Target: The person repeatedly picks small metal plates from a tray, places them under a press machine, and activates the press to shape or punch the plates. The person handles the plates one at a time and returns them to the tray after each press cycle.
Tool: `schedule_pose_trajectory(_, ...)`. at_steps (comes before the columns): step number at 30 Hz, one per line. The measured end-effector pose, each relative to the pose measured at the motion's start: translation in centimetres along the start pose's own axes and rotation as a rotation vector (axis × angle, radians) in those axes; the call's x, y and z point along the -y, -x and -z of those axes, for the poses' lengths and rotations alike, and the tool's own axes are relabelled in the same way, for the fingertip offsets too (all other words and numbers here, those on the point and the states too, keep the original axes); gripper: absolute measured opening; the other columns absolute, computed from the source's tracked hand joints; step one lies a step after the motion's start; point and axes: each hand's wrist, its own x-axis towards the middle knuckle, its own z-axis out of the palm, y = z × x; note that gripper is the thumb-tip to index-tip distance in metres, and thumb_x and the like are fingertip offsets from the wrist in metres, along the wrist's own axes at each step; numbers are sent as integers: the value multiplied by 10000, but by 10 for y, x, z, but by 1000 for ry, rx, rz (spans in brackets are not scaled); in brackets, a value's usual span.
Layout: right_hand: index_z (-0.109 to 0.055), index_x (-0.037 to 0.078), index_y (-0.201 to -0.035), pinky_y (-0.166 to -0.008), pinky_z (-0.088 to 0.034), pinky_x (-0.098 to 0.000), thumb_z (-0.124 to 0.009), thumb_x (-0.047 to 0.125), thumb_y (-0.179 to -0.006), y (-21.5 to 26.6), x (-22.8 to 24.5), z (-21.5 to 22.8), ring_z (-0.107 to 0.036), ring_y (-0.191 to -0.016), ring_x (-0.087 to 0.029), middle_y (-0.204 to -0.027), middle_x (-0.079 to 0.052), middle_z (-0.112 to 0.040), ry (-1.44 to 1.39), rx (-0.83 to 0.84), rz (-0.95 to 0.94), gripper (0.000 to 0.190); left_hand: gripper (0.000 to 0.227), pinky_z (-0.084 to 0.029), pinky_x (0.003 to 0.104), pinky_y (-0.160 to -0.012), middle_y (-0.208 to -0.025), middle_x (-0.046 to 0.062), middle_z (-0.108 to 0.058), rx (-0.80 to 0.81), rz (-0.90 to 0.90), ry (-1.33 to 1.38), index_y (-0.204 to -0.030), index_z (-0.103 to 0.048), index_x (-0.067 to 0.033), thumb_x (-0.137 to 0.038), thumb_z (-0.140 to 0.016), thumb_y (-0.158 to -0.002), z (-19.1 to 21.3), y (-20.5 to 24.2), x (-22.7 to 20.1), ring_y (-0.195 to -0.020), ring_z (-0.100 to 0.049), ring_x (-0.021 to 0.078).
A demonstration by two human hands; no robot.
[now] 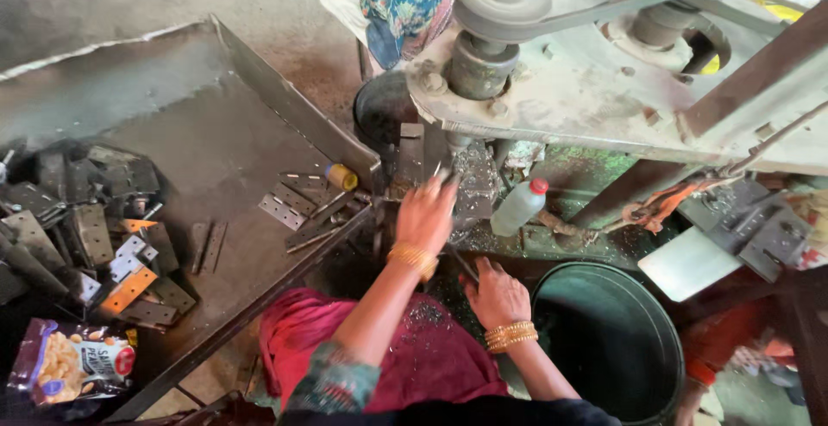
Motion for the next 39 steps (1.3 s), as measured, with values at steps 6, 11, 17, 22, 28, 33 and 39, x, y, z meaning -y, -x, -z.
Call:
schedule_pose_trajectory(6,-584,79,-1143,-809,-552,-544,-688,371,-892,3,-13,-9,-703,-928,-427,-960,-216,-735,4,83,5,399,251,-522,406,-939,-1372,183,-601,333,286,-92,-1101,-763,-44,-132,-635,-904,-22,-42,-31,-1214,-590,336)
schedule_pose_trajectory(11,-562,87,-1188,-822,-545,-557,-661,398,-883,-13,-10,-3,-705,-922,-435,-949,-223,-739,-20,134,12,447,361,-334,458,-1068,-1547,107,-509,256,164,-174,-1096,-780,-39,-275,-610,-883,-7,8,-6,-1361,-455,267)
schedule_pose_trajectory(17,-550,70,-1188,-809,-534,-571,-667,482,-891,-16,-25,-23,-690,-942,-456,-960,-233,-727,-13,189,55,521,331,-177,544,-1198,-1459,129,-578,463,150,-367,-1110,-789,-92,-227,-519,-973,-21,-10,-17,-1488,-360,300)
schedule_pose_trajectory(22,-554,92,-1179,-802,-544,-575,-641,433,-900,-7,-39,-54,-698,-928,-461,-929,-239,-733,-57,182,1,449,346,-171,546,-1182,-1454,127,-590,389,227,-372,-1105,-785,-83,-217,-505,-951,-29,-36,-9,-1440,-389,304)
schedule_pose_trajectory(28,-547,109,-1163,-763,-557,-580,-582,397,-967,13,-63,-91,-710,-876,-464,-892,-239,-730,37,207,-79,350,374,-189,544,-1210,-1517,90,-542,369,259,-134,-1242,-729,-58,-221,-489,-1006,-25,-4,-11,-1495,-383,267)
schedule_pose_trajectory(33,-605,112,-1023,-767,-538,-585,-632,434,-932,-8,-68,-105,-702,-900,-457,-891,-228,-742,-61,150,15,336,391,-155,577,-1187,-1555,81,-484,323,205,-188,-1264,-683,-65,-194,-485,-952,-8,-7,0,-1445,-371,273)
schedule_pose_trajectory(39,-613,86,-1043,-756,-528,-591,-631,342,-896,0,-84,-120,-697,-903,-458,-928,-228,-731,-213,147,-8,296,368,-160,584,-1201,-1547,52,-501,367,220,-156,-1248,-709,-95,-175,-474,-976,-5,-7,0,-1475,-362,261)
